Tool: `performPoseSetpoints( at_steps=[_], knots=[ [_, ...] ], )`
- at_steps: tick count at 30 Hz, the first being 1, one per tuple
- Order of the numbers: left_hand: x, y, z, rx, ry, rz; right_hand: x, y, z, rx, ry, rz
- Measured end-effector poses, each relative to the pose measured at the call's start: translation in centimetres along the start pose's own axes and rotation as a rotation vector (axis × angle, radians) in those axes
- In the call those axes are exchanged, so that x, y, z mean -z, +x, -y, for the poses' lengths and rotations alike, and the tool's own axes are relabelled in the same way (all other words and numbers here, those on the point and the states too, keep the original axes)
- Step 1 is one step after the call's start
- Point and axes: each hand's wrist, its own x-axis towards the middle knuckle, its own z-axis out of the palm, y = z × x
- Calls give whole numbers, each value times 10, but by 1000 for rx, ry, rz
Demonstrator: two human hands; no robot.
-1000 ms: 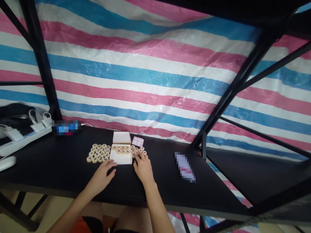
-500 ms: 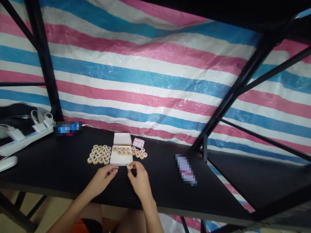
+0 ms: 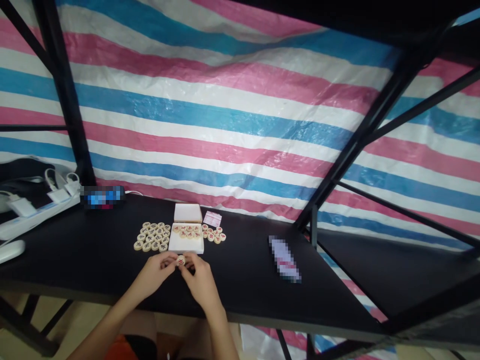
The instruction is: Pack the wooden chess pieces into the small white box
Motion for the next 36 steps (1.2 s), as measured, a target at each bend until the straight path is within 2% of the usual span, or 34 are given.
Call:
performPoseSetpoints(
  at_steps=[10,15,26,36],
  knots=[
    [0,-1,-5,-5,127,16,3,-2,0,16,-26,-45],
    [-1,-1,-5,3,213,24,3,-3,0,-26,23,-66],
    [-1,-1,-4,-2,205,31,4,-2,6,8,-3,-73],
    [-1,-1,-5,-9,225,40,1,-1,2,-17,-34,-65]
  ],
)
